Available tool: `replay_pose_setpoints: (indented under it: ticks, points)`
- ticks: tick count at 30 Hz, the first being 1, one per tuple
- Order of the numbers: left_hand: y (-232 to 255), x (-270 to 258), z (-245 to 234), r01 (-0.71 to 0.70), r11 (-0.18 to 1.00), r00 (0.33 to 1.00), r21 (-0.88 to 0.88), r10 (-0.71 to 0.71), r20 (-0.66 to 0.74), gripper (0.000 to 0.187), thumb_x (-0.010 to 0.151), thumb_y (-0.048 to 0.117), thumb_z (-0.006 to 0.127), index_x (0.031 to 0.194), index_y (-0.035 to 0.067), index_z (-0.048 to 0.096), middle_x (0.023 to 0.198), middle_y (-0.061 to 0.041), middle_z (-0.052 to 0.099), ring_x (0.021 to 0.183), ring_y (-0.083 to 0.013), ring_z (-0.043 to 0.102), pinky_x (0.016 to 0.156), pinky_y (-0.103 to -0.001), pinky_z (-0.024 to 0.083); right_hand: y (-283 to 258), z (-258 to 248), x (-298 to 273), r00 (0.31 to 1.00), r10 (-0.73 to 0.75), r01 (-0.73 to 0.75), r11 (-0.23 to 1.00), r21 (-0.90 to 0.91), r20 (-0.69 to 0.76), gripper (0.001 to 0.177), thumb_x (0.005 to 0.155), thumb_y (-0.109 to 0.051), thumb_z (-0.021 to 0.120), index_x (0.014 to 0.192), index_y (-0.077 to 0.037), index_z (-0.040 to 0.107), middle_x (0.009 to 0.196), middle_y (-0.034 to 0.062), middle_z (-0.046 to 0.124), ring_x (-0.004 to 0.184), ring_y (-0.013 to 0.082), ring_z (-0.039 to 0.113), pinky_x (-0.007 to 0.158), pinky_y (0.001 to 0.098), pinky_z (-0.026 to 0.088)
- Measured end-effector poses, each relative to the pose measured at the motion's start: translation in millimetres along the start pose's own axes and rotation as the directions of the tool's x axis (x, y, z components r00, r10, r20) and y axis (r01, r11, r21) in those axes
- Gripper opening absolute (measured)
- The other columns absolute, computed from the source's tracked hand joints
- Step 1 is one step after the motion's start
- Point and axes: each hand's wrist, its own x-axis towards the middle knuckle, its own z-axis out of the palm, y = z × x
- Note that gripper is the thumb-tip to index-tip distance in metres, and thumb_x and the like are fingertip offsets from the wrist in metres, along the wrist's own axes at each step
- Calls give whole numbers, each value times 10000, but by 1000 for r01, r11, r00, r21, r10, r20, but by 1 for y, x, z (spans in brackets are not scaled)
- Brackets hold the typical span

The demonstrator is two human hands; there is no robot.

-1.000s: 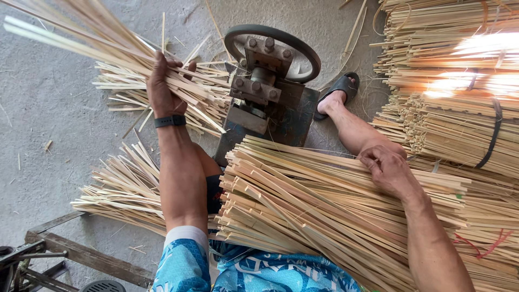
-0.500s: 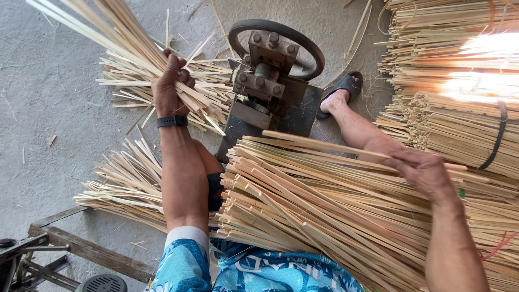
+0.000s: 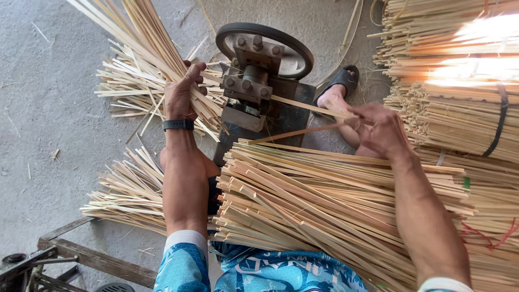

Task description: The person sits on the floor and uses a bench grinder to smooth thin bamboo sticks. They hold a bundle in the left hand, feed individual sticks into the spinning wheel with the right hand, and place the finished sticks into a growing pile on the floor.

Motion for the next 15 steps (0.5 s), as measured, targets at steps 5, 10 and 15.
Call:
replay_pose_setpoints:
  ticks: [5,10,15]
  points:
    - [-8,8,0,35,994,999,-100,-38,-25,443,913,85,777,1256,-24,519,984,-160,720,764,-164,677,556,-265,579,51,12,28,922,364,-387,878,280,132,334,1111,-250,658,1415,-112,648,1274,126,707,1091,235,708,859,338,611]
    - [-7,9,-3,2,997,999,-82,-5,-33,391,943,82,755,1256,-17,543,959,-137,704,768,-160,677,568,-262,583,34,72,54,758,297,-390,920,38,581,809,775,-125,814,1501,-229,474,1460,173,503,1337,339,492,1133,429,384]
    - [-5,6,-15,-49,995,999,-90,48,-11,341,991,123,726,1260,0,557,972,-116,703,772,-142,669,587,-262,580,-12,102,62,673,253,150,874,-463,695,288,935,-280,719,1221,-301,694,1370,-26,587,1339,247,496,1124,559,370]
